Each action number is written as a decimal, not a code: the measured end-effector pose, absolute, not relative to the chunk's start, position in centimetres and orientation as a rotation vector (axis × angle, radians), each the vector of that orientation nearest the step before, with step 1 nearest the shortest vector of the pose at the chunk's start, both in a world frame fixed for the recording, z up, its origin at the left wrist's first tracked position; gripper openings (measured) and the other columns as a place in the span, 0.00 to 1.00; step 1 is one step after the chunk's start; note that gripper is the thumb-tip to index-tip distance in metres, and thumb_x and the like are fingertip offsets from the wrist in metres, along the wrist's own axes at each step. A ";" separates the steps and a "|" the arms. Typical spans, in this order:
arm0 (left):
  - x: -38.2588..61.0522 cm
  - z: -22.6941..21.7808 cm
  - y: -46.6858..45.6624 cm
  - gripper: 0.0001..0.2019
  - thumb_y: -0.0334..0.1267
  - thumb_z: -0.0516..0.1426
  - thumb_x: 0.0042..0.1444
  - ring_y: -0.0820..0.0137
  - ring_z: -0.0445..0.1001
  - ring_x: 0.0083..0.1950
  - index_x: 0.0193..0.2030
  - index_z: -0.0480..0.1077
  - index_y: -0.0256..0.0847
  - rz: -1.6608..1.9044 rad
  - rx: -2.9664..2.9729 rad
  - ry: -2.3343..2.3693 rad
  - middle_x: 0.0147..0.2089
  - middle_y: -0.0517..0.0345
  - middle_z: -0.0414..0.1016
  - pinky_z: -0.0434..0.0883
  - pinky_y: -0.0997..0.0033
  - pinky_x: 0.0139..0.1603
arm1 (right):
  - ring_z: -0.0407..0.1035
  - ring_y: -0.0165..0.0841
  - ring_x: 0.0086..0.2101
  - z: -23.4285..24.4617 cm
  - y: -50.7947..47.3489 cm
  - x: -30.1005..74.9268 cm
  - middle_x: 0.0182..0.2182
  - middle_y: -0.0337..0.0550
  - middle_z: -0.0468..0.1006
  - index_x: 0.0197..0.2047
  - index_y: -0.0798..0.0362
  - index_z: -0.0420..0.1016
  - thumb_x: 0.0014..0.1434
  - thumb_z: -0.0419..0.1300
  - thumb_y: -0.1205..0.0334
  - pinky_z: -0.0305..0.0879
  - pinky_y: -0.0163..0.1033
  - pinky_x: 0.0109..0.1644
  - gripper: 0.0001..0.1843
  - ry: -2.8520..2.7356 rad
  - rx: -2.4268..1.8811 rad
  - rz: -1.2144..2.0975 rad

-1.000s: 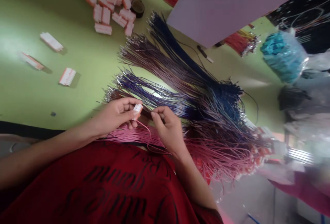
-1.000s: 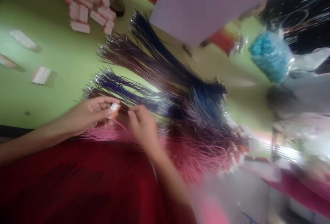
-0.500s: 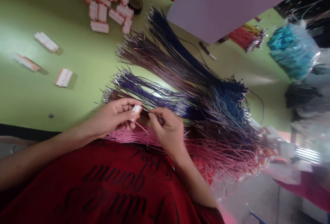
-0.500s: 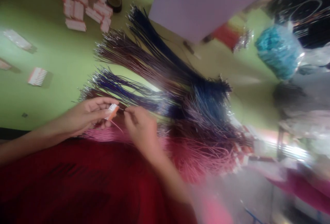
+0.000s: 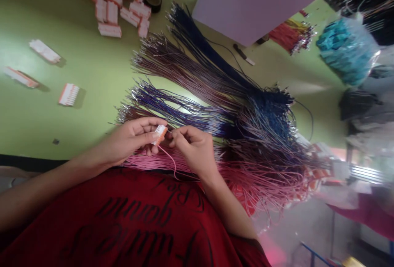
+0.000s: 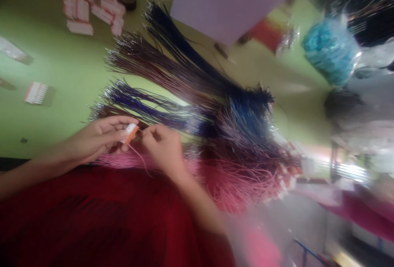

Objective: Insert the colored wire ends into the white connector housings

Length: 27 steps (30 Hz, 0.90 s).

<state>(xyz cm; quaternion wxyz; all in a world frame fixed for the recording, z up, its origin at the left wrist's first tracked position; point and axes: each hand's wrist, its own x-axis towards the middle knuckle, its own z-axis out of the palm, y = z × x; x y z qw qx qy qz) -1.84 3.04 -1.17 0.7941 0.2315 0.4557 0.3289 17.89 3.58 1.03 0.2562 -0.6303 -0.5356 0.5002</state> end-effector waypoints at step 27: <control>-1.5 -0.2 2.8 0.20 0.42 0.70 0.54 0.68 0.78 0.28 0.52 0.76 0.39 0.682 0.636 1.027 0.30 0.62 0.80 0.77 0.66 0.33 | 0.77 0.34 0.30 0.3 3.1 17.8 0.27 0.38 0.82 0.33 0.48 0.72 0.63 0.63 0.54 0.76 0.39 0.37 0.09 -1.338 -1.634 1.587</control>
